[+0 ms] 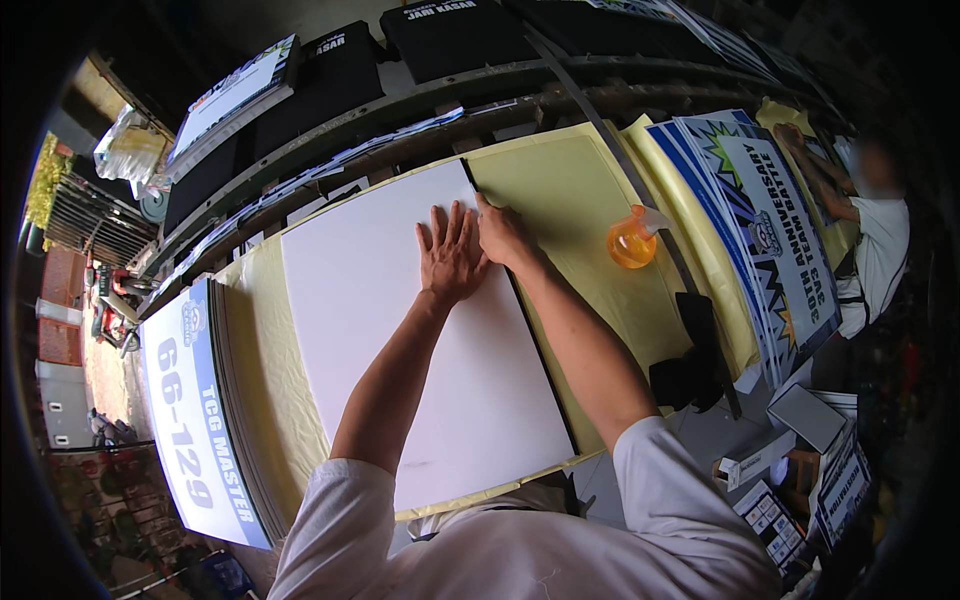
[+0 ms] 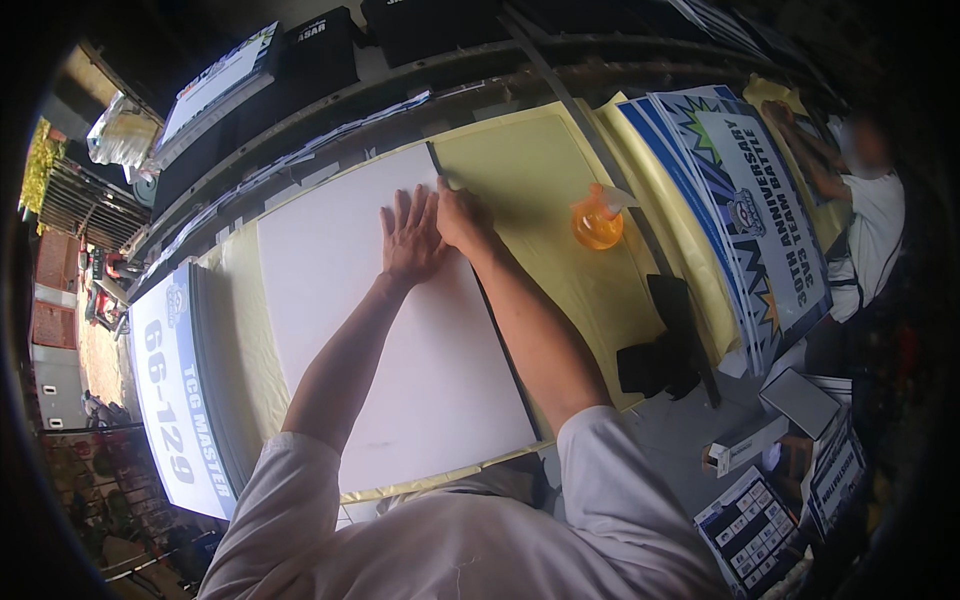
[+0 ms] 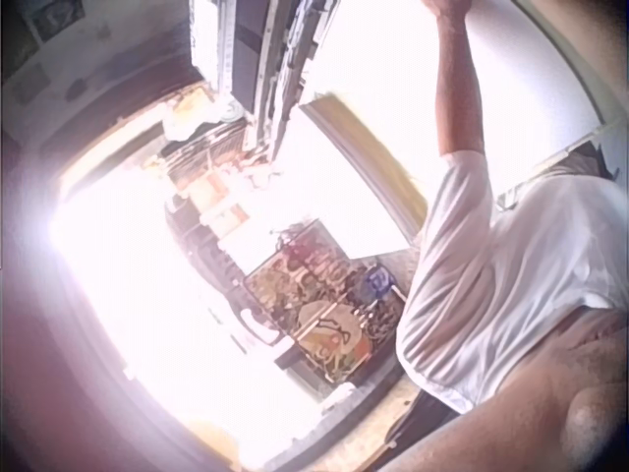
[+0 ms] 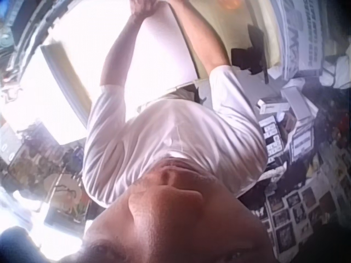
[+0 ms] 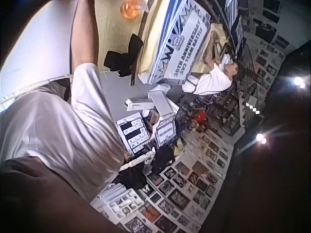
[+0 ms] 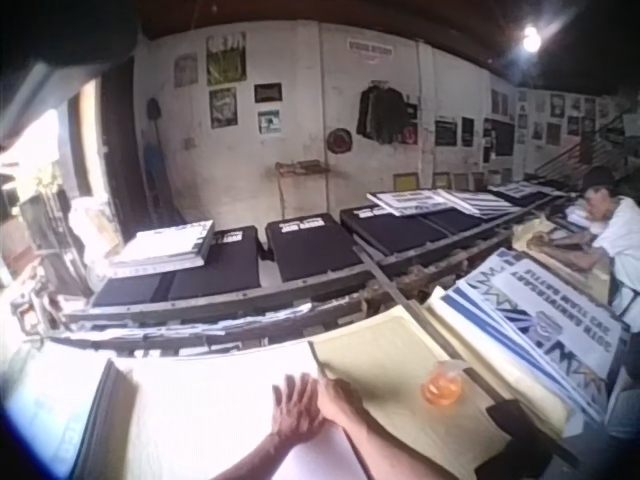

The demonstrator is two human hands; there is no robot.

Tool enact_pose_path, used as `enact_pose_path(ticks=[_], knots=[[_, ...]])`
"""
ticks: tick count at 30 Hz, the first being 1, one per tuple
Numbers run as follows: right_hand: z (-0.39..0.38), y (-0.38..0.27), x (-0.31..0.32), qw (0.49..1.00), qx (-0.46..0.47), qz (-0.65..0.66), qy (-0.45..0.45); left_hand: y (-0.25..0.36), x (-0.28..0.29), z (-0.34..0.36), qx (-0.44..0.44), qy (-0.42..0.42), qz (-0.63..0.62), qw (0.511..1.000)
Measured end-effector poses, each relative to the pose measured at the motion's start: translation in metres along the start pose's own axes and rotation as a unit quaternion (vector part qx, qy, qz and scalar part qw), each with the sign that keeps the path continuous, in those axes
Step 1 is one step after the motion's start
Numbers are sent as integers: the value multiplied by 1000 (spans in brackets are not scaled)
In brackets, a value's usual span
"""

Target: The person wipes a white rectangular board with a black cloth, then uses a red utility knife to trim black tape along its edges. They cut the tape on all four sides, remove the strips, and flip the board to repeat the trimming process on the other side.

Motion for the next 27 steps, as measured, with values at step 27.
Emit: enact_pose_path(ticks=[27], knots=[[-172,20,50,998,-16,40,-52,-4,-5,-2,-2,22,22,1000]])
Point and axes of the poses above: each hand's wrist, its own z-axis towards the middle knuckle, its own x-axis out of the back of the hand, y = z × x, the point moved 2 cm from there along z, towards the middle knuckle, and after that the axes turned 12 degrees about y, right-handed, at the moved point
